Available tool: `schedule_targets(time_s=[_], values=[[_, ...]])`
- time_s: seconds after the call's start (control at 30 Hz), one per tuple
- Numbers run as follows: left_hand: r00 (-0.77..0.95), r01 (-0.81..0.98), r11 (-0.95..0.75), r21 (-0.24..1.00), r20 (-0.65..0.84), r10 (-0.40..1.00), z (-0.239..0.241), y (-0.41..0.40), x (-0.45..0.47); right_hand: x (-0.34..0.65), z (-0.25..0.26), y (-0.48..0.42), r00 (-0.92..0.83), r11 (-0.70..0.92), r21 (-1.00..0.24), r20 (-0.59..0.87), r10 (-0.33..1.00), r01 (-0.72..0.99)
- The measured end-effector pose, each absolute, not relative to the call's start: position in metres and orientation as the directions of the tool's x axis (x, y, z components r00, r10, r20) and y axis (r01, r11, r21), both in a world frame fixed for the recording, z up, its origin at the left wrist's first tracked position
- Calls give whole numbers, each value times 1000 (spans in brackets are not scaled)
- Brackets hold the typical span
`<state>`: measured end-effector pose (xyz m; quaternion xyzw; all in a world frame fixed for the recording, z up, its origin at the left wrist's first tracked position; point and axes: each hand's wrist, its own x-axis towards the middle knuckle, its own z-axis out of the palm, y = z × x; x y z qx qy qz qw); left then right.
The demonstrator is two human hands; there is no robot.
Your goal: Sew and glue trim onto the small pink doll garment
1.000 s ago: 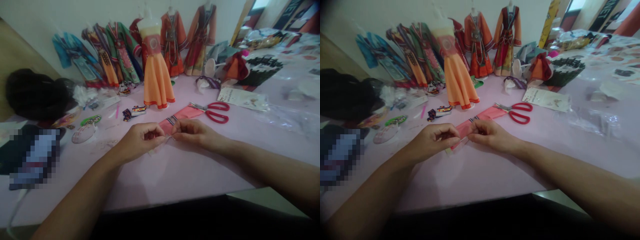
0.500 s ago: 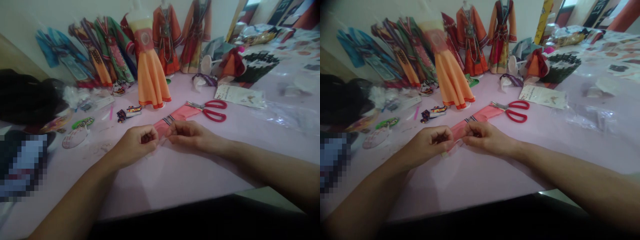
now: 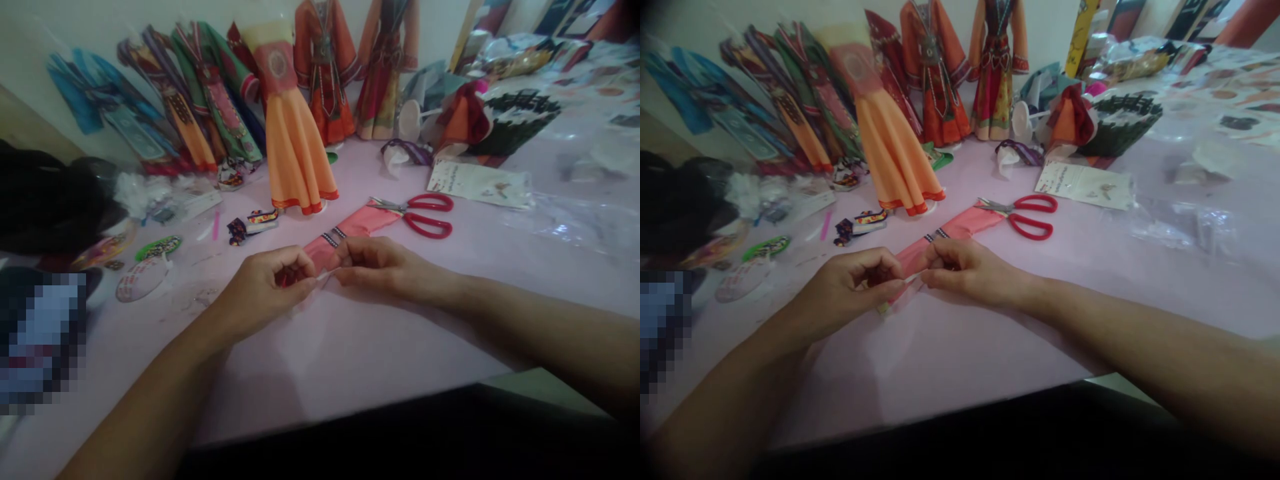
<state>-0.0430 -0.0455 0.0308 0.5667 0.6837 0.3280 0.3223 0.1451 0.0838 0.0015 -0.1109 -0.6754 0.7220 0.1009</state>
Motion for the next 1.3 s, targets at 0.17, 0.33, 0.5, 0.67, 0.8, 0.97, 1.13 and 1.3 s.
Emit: schedule_targets(time_s=[0.17,0.33,0.5,0.67,0.8,0.97,1.13,1.3], values=[[-144,484,198,852,-146,979,33,-44,-44,145,-3,85,-952,-2,-1000,17,306,-18],[-201,422,318,849,-254,946,35,-42,-50,145,-2,83,-948,170,-985,49,313,6],[-229,383,408,829,-342,911,33,-41,-55,147,-4,86,-910,243,-970,101,401,-1],[-232,393,448,803,-385,893,32,-41,-58,149,-5,88,-908,253,-967,109,406,-3],[-240,363,476,801,-413,878,33,-39,-57,151,-2,87,-914,274,-962,104,393,9],[-256,343,483,805,-415,873,31,-39,-56,152,-4,86,-891,440,-896,157,426,52],[-282,340,512,789,-433,856,28,-40,-56,152,-9,88,-880,709,-706,343,328,-11],[-307,366,501,785,-406,861,26,-41,-55,151,-14,91,-878,785,-616,407,251,-62]])
